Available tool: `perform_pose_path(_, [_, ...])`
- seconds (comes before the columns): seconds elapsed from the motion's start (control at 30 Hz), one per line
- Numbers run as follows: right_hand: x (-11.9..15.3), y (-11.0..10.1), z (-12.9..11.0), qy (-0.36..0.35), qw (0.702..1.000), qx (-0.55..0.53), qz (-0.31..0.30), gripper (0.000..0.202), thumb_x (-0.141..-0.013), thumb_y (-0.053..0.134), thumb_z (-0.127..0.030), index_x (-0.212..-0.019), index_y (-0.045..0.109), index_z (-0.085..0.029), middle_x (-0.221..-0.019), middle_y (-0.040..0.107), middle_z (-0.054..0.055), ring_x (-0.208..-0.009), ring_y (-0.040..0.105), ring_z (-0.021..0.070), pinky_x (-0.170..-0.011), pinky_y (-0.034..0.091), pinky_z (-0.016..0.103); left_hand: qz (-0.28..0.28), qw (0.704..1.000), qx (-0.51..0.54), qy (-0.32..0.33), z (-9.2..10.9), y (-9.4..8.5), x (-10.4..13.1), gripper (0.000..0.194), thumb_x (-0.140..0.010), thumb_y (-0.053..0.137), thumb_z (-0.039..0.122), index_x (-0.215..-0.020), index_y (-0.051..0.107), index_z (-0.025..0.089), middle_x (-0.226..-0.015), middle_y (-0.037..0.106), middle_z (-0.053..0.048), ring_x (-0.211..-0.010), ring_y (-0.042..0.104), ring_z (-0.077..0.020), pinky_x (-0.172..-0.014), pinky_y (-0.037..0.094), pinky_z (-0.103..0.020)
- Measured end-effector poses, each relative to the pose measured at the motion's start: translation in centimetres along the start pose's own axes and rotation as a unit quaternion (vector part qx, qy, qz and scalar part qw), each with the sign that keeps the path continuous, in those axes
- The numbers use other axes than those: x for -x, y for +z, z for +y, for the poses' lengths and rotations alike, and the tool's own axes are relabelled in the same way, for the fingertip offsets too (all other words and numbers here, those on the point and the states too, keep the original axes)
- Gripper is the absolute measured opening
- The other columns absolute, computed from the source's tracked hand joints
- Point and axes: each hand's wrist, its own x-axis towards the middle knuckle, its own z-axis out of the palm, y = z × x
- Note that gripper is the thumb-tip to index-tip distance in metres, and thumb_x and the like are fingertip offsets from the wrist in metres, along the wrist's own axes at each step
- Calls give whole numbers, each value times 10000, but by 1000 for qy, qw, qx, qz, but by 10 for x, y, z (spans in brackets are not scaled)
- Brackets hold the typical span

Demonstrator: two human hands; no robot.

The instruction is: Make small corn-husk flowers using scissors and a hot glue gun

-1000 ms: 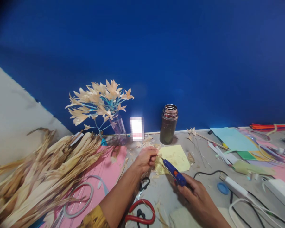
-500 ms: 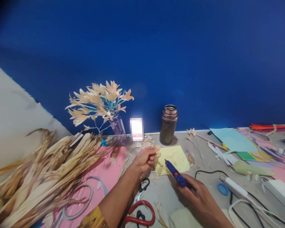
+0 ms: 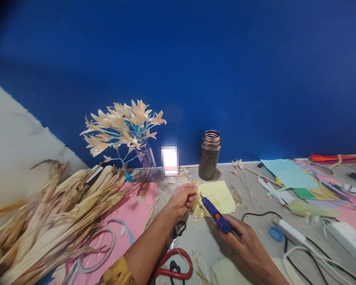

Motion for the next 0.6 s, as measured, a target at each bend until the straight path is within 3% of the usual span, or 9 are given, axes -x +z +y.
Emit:
perform_pose_path(0.3, [2, 2, -1, 3, 1000, -5, 8, 449, -847, 603, -546, -1013, 780, -168, -951, 766, 110, -851, 684, 306, -763, 549, 341, 23, 1000, -10, 5, 2, 2, 2, 250, -584, 744, 168, -725, 538, 166, -580, 551, 41, -381, 347, -13, -370, 115, -158])
perform_pose_path(0.6, [0, 2, 3, -8, 1000, -10, 3, 431, -850, 594, -551, -959, 769, -172, -863, 744, 91, -778, 661, 270, -705, 541, 326, 18, 1000, -13, 2, 1, 2, 2, 258, -594, 745, 169, -718, 519, 175, -561, 523, 60, -379, 334, -13, -379, 108, -156])
